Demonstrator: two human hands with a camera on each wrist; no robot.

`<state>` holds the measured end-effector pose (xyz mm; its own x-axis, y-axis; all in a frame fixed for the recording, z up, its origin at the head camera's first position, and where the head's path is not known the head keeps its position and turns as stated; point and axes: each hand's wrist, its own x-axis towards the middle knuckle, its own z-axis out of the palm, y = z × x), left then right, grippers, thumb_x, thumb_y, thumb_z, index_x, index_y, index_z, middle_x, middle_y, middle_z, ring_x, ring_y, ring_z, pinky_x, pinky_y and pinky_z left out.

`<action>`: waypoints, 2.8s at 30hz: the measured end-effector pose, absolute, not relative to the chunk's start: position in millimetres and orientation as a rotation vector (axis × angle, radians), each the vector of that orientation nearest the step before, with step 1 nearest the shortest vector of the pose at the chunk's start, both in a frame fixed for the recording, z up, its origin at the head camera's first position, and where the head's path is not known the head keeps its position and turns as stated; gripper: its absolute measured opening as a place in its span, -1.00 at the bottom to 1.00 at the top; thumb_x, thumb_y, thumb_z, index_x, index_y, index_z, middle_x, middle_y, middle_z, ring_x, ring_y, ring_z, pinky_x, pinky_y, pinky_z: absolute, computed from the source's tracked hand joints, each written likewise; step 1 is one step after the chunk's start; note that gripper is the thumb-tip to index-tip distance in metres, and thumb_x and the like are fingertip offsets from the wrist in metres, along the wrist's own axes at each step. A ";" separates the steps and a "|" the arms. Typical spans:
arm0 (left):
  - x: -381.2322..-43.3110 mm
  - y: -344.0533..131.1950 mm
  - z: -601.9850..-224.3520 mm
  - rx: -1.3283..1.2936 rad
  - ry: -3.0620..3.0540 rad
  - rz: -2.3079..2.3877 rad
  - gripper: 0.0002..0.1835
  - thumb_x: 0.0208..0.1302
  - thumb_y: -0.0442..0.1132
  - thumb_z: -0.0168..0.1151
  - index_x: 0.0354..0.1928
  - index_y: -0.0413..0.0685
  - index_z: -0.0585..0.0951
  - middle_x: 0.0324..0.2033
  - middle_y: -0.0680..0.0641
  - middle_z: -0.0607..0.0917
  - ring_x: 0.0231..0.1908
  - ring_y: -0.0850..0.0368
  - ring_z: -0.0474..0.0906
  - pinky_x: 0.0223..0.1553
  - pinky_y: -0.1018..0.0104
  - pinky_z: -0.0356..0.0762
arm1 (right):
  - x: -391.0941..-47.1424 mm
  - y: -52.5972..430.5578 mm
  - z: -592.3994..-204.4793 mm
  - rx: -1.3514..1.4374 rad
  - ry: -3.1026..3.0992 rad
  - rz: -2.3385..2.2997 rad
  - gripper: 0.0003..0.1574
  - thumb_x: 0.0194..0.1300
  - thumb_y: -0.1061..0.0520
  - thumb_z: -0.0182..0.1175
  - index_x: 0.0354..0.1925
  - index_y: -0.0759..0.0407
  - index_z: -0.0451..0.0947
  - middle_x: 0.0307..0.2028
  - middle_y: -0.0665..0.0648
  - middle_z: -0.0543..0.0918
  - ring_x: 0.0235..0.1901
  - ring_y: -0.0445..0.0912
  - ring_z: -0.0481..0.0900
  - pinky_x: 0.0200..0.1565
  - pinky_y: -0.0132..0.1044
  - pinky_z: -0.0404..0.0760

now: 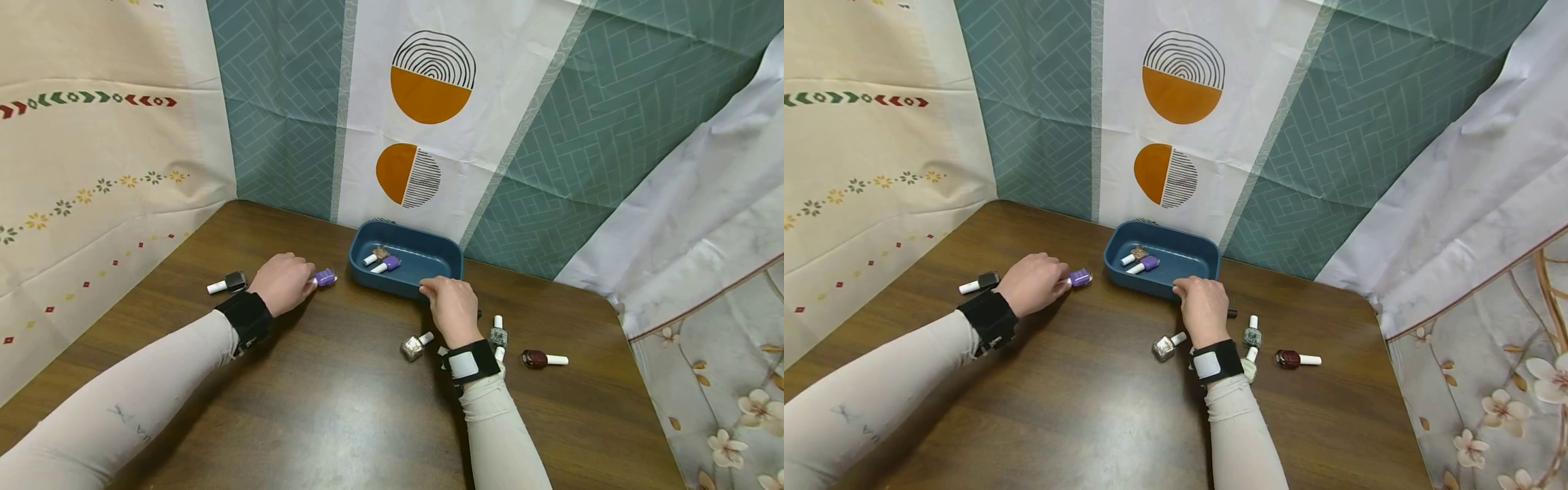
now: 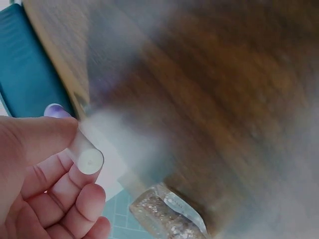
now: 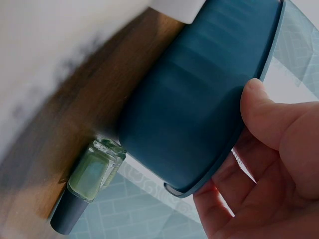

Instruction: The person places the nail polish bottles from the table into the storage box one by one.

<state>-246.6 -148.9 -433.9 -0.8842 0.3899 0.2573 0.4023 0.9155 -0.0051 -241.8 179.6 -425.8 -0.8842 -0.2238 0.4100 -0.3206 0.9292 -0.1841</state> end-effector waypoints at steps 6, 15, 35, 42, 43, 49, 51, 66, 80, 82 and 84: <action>-241.8 -147.7 -430.5 -0.583 -2.794 -0.103 -0.79 0.11 -0.10 0.32 -0.36 -0.11 0.63 -0.54 -0.02 0.62 -0.50 0.06 0.40 -0.31 0.17 0.40 | -241.5 179.7 -426.0 0.395 -2.701 0.351 -0.79 0.24 0.00 0.21 -0.16 -0.11 0.70 -0.29 -0.03 0.75 -0.26 -0.03 0.67 0.02 -0.07 0.51; -231.9 -145.0 -421.6 -0.570 -2.762 -0.137 -0.79 0.09 -0.09 0.33 -0.35 -0.07 0.64 -0.52 0.01 0.63 -0.51 0.10 0.38 -0.33 0.23 0.38 | -242.0 179.7 -426.5 0.402 -2.707 0.340 -0.78 0.25 -0.01 0.20 -0.15 -0.10 0.69 -0.28 -0.03 0.74 -0.25 -0.04 0.67 0.03 -0.08 0.50; -221.7 -124.5 -387.1 -0.631 -2.651 -0.187 -0.84 0.11 -0.11 0.31 -0.41 -0.04 0.62 -0.56 0.04 0.58 -0.51 0.10 0.36 -0.34 0.25 0.35 | -241.9 180.2 -424.7 0.397 -2.711 0.344 -0.79 0.25 -0.01 0.20 -0.16 -0.11 0.69 -0.30 -0.04 0.75 -0.28 -0.05 0.67 0.01 -0.09 0.51; -229.1 -115.2 -376.5 -0.645 -2.640 -0.200 -0.83 0.12 -0.09 0.31 -0.40 -0.02 0.62 -0.56 0.05 0.58 -0.51 0.10 0.36 -0.36 0.24 0.35 | -241.1 179.3 -423.9 0.397 -2.709 0.340 -0.79 0.24 -0.01 0.21 -0.16 -0.11 0.70 -0.32 -0.03 0.75 -0.30 -0.03 0.67 -0.05 -0.07 0.54; -230.6 -113.6 -375.6 -0.647 -2.636 -0.202 -0.84 0.13 -0.09 0.31 -0.41 -0.02 0.62 -0.57 0.06 0.57 -0.51 0.10 0.36 -0.37 0.24 0.34 | -240.9 179.3 -423.8 0.397 -2.710 0.342 -0.79 0.24 -0.01 0.21 -0.16 -0.11 0.70 -0.32 -0.03 0.75 -0.30 -0.03 0.67 -0.06 -0.07 0.55; -239.9 -101.8 -370.6 -0.676 -2.603 -0.208 -0.86 0.15 -0.13 0.26 -0.47 0.00 0.58 -0.60 0.07 0.52 -0.52 0.10 0.34 -0.37 0.25 0.31 | -240.8 180.3 -424.2 0.393 -2.699 0.345 -0.80 0.23 -0.02 0.22 -0.19 -0.12 0.71 -0.33 -0.04 0.75 -0.31 -0.03 0.67 -0.13 -0.07 0.57; -242.5 -97.6 -368.6 -0.685 -2.595 -0.202 -0.86 0.16 -0.14 0.25 -0.48 0.00 0.56 -0.60 0.06 0.52 -0.51 0.09 0.34 -0.38 0.25 0.30 | -240.8 180.6 -424.3 0.389 -2.698 0.349 -0.80 0.22 -0.02 0.22 -0.19 -0.12 0.71 -0.32 -0.04 0.75 -0.31 -0.03 0.67 -0.13 -0.07 0.57; -264.9 -73.2 -362.8 -0.703 -2.606 -0.148 -0.85 0.21 -0.14 0.20 -0.47 0.00 0.56 -0.57 0.03 0.54 -0.44 0.03 0.45 -0.28 0.17 0.40 | -240.7 180.1 -423.1 0.399 -2.692 0.348 -0.80 0.21 -0.01 0.24 -0.19 -0.11 0.71 -0.32 -0.03 0.75 -0.29 -0.02 0.68 -0.11 -0.07 0.56; -285.4 -56.7 -366.3 -0.685 -2.731 -0.150 -0.82 0.19 -0.08 0.27 -0.31 -0.03 0.62 -0.49 -0.01 0.59 -0.39 0.03 0.44 -0.23 0.20 0.41 | -241.5 179.7 -425.4 0.407 -2.677 0.350 -0.82 0.21 0.00 0.25 -0.20 -0.11 0.71 -0.34 -0.03 0.75 -0.32 -0.03 0.68 -0.16 -0.08 0.57; -288.9 -54.5 -368.3 -0.682 -2.757 -0.158 -0.81 0.17 -0.08 0.29 -0.29 -0.03 0.62 -0.48 -0.01 0.60 -0.39 0.03 0.45 -0.22 0.21 0.42 | -241.4 179.6 -425.7 0.409 -2.675 0.350 -0.81 0.21 0.01 0.25 -0.20 -0.10 0.71 -0.34 -0.03 0.75 -0.32 -0.04 0.68 -0.14 -0.08 0.57; -292.3 -52.6 -370.5 -0.681 -2.777 -0.159 -0.80 0.16 -0.07 0.30 -0.27 -0.03 0.63 -0.46 -0.02 0.61 -0.38 0.04 0.45 -0.22 0.22 0.43 | -241.3 179.3 -425.8 0.410 -2.673 0.350 -0.82 0.21 0.01 0.25 -0.20 -0.09 0.71 -0.34 -0.03 0.75 -0.32 -0.05 0.68 -0.13 -0.09 0.56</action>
<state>-292.3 -52.6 -370.5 -0.8508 0.4369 0.2919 0.4673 0.8832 0.0402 -241.3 179.3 -425.8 -0.8719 -0.2304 0.4321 -0.3339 0.9252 -0.1805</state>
